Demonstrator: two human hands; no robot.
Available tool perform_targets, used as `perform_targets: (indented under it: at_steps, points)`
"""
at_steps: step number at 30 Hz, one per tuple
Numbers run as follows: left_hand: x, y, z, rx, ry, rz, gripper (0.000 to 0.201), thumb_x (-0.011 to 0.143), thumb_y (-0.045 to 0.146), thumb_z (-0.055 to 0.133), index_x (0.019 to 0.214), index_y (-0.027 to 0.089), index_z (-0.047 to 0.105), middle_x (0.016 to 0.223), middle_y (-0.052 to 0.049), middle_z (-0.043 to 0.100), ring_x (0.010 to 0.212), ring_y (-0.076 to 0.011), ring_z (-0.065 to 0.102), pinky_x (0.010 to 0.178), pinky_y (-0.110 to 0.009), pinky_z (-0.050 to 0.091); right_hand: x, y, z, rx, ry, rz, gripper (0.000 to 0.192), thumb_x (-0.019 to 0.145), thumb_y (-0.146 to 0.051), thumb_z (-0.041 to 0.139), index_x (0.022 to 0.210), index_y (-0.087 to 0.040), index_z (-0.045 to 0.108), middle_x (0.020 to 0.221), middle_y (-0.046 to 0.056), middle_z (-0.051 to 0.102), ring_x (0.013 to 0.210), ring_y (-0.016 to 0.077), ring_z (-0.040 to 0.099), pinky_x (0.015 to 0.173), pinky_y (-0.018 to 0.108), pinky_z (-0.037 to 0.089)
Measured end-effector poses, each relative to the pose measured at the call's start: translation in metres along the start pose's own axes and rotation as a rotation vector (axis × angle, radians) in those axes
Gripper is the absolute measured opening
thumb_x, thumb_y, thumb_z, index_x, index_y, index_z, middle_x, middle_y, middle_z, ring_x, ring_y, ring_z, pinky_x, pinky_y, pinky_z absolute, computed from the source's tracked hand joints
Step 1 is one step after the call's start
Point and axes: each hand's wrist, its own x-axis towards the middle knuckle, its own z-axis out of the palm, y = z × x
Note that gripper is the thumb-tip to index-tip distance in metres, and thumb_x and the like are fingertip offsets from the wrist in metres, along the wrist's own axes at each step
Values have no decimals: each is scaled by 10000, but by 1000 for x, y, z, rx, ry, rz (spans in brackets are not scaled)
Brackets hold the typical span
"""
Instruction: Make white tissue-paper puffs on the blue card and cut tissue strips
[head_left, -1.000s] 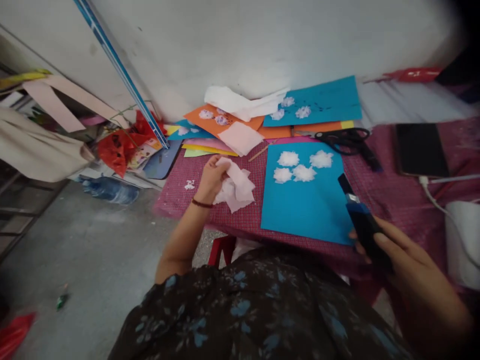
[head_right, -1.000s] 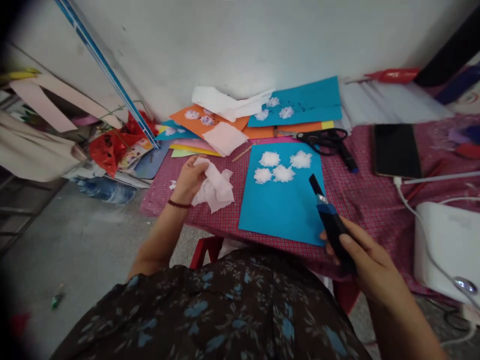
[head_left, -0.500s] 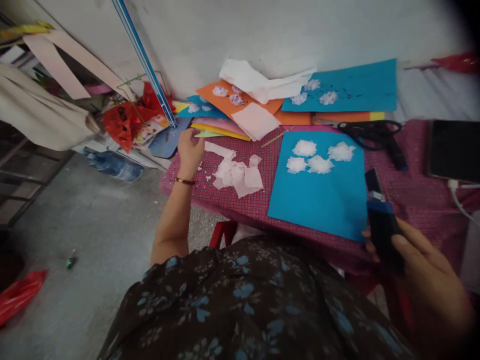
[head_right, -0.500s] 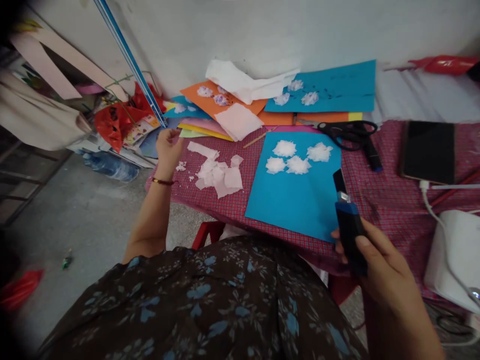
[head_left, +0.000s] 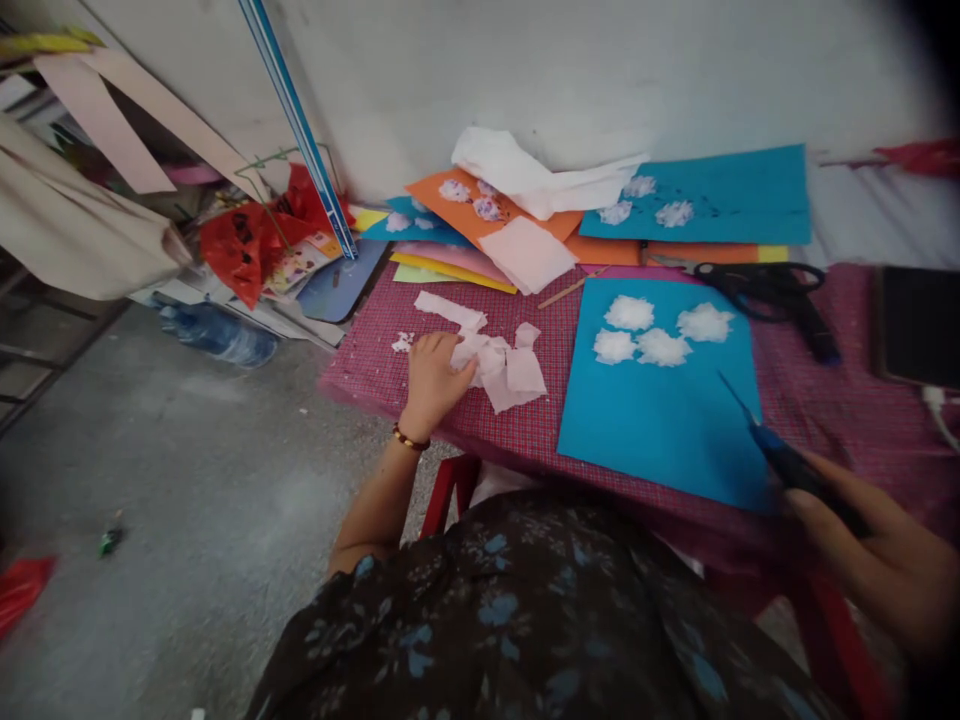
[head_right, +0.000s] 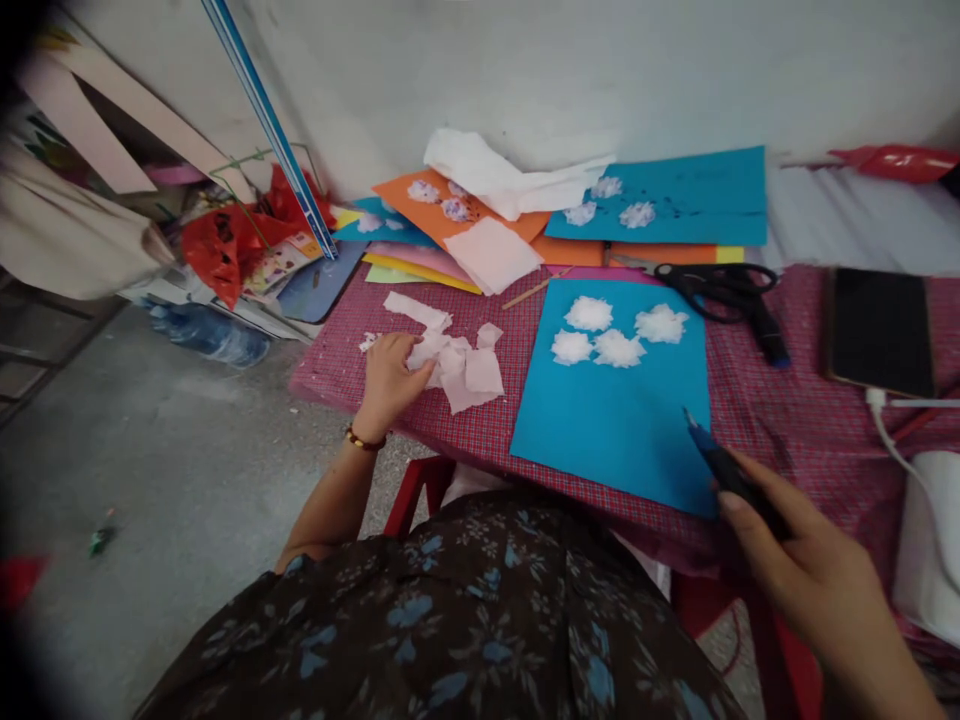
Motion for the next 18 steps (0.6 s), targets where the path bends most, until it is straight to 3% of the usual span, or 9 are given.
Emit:
perform_targets:
  at_steps: [2,5,7,10,14,16,18]
  points:
    - [-3,5,3,-13,-9,31,227,810,247,681,1026,179,665,1058,-111,694,1028,-287,605,934,-427,441,1,-10,1,-95,-2,-16,592,822,-631,554,1376,-421,549,1068,95,719,623,290,649,755,524,547]
    - [-5,14,3,-124,-86,150,232,833,162,605,1056,184,664,1081,-98,690,1052,-265,601,963,-417,454,2,-20,6,-185,49,-112,635,850,-586,533,1409,-285,554,1202,151,674,857,341,687,867,535,527]
    - [-4,19,4,-153,-206,273,366,828,92,561,1169,195,645,1225,-108,656,1167,-270,565,1025,-433,434,3,-23,10,-233,112,-197,627,871,-555,519,1394,-215,576,1188,171,670,983,365,670,905,523,516]
    - [5,25,13,-131,-332,413,528,835,16,500,1298,248,604,1458,-99,522,1352,-285,440,1125,-495,348,6,-24,14,-325,165,-278,592,904,-503,515,1381,-159,589,1136,192,677,1016,368,657,930,497,505]
    - [25,31,24,-196,-342,477,253,874,96,551,1002,227,724,1437,-91,549,1363,-299,433,1155,-533,298,12,-20,15,-382,168,-321,561,918,-463,524,1372,-142,595,1070,194,681,953,349,664,900,490,512]
    - [34,40,21,-278,-307,495,126,878,157,586,842,193,701,1343,-113,613,1295,-293,499,1117,-509,348,16,-18,14,-410,172,-364,524,923,-452,517,1336,-147,621,1073,184,681,982,344,656,929,510,494]
    - [40,53,12,-390,-236,477,125,881,188,595,769,188,648,1193,-105,680,1166,-258,583,1031,-452,423,16,-20,12,-391,210,-389,489,925,-444,520,1297,-151,641,1128,181,668,1064,346,630,982,528,460]
